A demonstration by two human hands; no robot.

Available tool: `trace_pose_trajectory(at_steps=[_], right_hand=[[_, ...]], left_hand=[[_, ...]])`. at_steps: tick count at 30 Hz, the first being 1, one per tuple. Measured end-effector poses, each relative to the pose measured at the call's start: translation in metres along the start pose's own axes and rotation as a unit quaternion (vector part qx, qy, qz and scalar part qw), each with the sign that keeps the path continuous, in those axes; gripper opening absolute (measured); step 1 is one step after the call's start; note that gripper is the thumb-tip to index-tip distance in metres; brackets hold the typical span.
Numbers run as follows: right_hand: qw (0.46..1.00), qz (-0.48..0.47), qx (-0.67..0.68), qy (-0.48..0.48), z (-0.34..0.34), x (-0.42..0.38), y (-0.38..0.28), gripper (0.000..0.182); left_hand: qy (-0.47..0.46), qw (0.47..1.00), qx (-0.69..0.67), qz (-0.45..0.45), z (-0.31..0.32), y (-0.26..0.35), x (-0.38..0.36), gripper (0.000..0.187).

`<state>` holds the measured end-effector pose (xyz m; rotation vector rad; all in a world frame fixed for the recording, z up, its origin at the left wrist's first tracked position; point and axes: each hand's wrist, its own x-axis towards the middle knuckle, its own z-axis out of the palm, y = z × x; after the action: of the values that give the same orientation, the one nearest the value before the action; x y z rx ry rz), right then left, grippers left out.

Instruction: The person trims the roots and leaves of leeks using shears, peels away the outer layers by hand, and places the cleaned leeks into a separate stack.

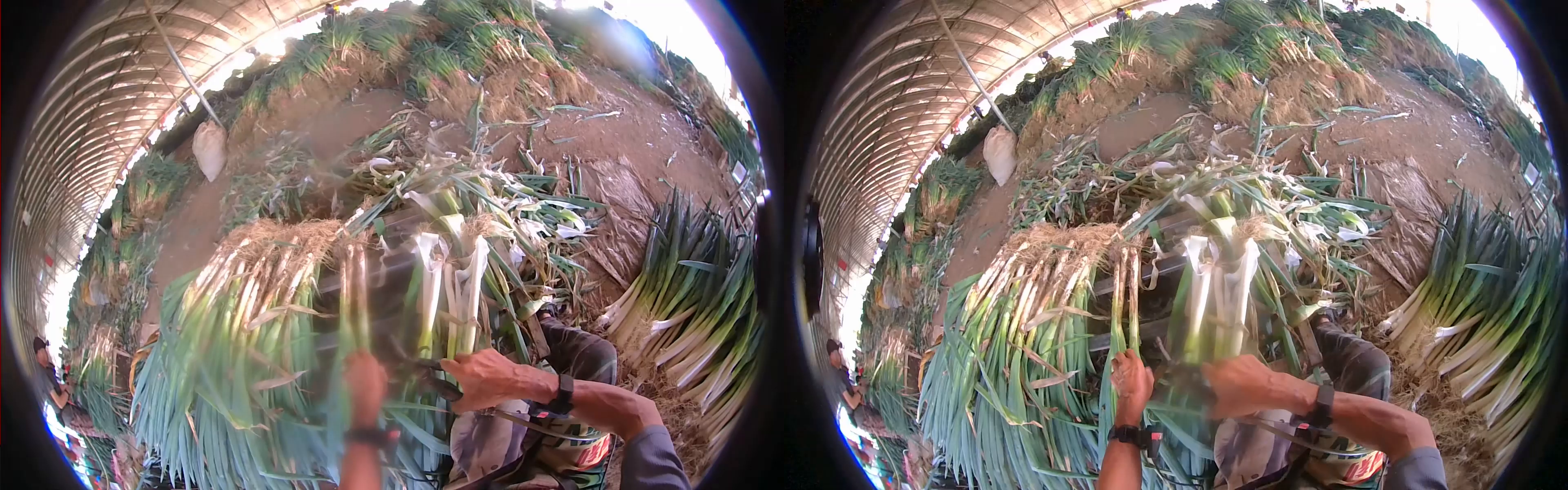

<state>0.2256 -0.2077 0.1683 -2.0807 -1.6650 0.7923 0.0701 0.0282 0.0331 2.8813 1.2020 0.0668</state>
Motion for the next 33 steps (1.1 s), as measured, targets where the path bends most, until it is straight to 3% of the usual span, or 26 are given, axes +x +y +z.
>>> trace_pose_trajectory(at_steps=[4,8,12,17,20,28,33], right_hand=[[1.0,-0.024,0.002,-0.007,-0.007,0.002,-0.007,0.061],[0.998,-0.033,0.035,-0.04,-0.017,-0.011,-0.025,0.059],[0.995,-0.005,0.012,-0.095,-0.002,0.0,-0.021,0.056],[0.999,0.003,-0.018,-0.029,0.016,0.04,0.002,0.052],[1.0,0.004,-0.026,-0.007,0.009,0.064,0.012,0.051],[0.995,0.007,-0.05,0.088,0.007,0.125,0.039,0.051],[0.995,0.03,-0.041,0.083,-0.002,0.157,0.048,0.051]], left_hand=[[0.02,0.999,-0.042,0.023,0.002,0.0,-0.004,0.039],[-0.008,0.995,-0.097,-0.005,-0.025,0.018,-0.032,0.038],[-0.029,0.993,-0.112,-0.035,-0.011,0.016,-0.031,0.044],[-0.028,0.984,-0.175,-0.023,-0.002,0.003,-0.027,0.06],[-0.109,0.976,-0.175,-0.076,-0.012,0.008,-0.019,0.067],[-0.107,0.981,-0.151,-0.06,0.007,0.006,-0.02,0.074],[-0.131,0.978,-0.147,-0.071,0.003,0.008,-0.019,0.075]])
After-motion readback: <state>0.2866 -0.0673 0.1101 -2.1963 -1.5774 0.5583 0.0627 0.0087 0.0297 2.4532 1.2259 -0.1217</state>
